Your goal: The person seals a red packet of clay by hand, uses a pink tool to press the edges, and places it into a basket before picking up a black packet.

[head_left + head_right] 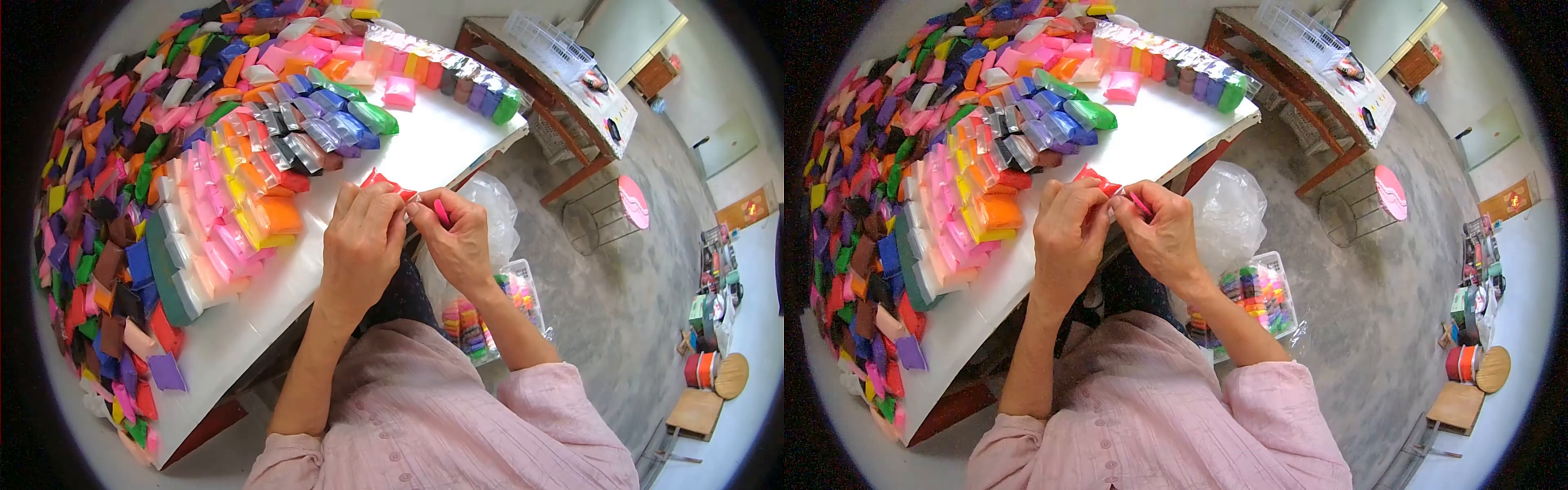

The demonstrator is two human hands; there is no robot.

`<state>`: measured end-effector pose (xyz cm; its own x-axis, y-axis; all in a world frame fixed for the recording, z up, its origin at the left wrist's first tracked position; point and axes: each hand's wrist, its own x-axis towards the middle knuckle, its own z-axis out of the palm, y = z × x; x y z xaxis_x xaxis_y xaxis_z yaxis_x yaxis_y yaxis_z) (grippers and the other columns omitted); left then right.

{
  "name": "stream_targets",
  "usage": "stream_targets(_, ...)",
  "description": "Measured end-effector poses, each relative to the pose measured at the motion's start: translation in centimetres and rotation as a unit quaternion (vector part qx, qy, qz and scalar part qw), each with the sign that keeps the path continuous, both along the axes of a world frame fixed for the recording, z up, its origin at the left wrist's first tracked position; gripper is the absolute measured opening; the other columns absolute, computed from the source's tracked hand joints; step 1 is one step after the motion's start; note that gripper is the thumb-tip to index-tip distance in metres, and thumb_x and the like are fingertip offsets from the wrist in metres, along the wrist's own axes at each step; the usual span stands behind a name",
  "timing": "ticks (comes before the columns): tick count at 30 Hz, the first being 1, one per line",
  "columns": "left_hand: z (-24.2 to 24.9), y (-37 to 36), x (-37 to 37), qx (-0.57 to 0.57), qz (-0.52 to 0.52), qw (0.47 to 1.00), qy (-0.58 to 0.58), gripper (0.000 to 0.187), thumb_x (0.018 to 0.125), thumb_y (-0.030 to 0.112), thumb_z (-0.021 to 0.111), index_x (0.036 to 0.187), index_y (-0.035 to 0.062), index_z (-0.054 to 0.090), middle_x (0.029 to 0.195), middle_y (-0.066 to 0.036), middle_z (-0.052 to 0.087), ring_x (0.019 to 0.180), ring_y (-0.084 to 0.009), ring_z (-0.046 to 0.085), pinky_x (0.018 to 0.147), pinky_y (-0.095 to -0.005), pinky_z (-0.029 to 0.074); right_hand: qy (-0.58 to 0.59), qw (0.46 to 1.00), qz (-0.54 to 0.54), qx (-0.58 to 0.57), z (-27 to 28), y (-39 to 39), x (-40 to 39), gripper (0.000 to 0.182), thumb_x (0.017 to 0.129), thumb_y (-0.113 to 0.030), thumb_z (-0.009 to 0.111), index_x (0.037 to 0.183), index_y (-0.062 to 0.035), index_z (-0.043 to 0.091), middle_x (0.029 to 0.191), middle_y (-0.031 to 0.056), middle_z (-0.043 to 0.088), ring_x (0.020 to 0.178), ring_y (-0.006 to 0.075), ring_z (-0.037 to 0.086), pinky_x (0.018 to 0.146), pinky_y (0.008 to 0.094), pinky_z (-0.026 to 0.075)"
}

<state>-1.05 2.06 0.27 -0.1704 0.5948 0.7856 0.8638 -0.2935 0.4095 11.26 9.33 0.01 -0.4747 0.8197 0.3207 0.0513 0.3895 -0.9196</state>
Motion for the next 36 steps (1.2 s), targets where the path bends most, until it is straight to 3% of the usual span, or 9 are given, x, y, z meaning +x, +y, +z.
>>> stream_targets(19, -0.1, 0.1, 0.0, -0.024, -0.006, 1.000, 0.015, 0.016, 0.079, -0.003, 0.065, 0.091, 0.0002, 0.056, 0.089, -0.014, 0.057, 0.086, -0.0333, 0.054, 0.076, -0.0426, 0.046, 0.003, 0.999, -0.042, -0.023, -0.9, -0.2, -0.6, 0.016, 0.088, -0.011, 0.061, 0.083, 0.0046, 0.064, 0.062, 0.0023, 0.054, 0.060, 0.0064, 0.046, 0.052, 0.0277, 0.039)
stream_targets(22, -0.1, 0.1, 0.0, -0.030, -0.008, 0.999, 0.021, 0.015, 0.079, -0.003, 0.065, 0.091, -0.0001, 0.056, 0.090, -0.014, 0.058, 0.087, -0.0333, 0.054, 0.078, -0.0424, 0.047, -0.012, 0.998, -0.057, -0.032, -1.3, 0.1, -1.0, 0.017, 0.084, -0.011, 0.062, 0.079, 0.0047, 0.062, 0.059, 0.0081, 0.055, 0.056, 0.0112, 0.049, 0.052, 0.0308, 0.040)
stream_targets(28, -0.4, 0.2, 0.0, -0.033, -0.002, 0.999, 0.040, 0.014, 0.080, -0.001, 0.064, 0.093, -0.0003, 0.058, 0.092, -0.014, 0.060, 0.091, -0.0331, 0.055, 0.082, -0.0417, 0.048, -0.144, 0.981, -0.108, 0.066, -0.2, 0.4, -1.3, 0.021, 0.077, -0.017, 0.060, 0.073, 0.0039, 0.063, 0.065, 0.0232, 0.060, 0.060, 0.0368, 0.061, 0.058, 0.0433, 0.048)
stream_targets(34, -0.5, 0.2, -0.1, -0.047, 0.034, 0.997, 0.059, 0.012, 0.080, -0.001, 0.064, 0.090, 0.0001, 0.058, 0.090, -0.014, 0.060, 0.091, -0.0328, 0.055, 0.081, -0.0414, 0.048, -0.244, 0.957, -0.114, 0.106, -0.1, 0.7, -0.3, 0.022, 0.077, -0.018, 0.059, 0.072, 0.0024, 0.064, 0.066, 0.0237, 0.061, 0.062, 0.0397, 0.062, 0.060, 0.0446, 0.048)
stream_targets(36, -0.3, 0.3, -0.1, -0.030, 0.026, 0.999, 0.023, 0.011, 0.080, -0.002, 0.065, 0.088, 0.0005, 0.058, 0.088, -0.014, 0.061, 0.087, -0.0330, 0.056, 0.078, -0.0421, 0.047, -0.191, 0.975, -0.090, 0.066, -1.8, 1.2, 0.6, 0.021, 0.078, -0.017, 0.060, 0.073, 0.0029, 0.064, 0.063, 0.0212, 0.060, 0.058, 0.0332, 0.061, 0.057, 0.0416, 0.047)
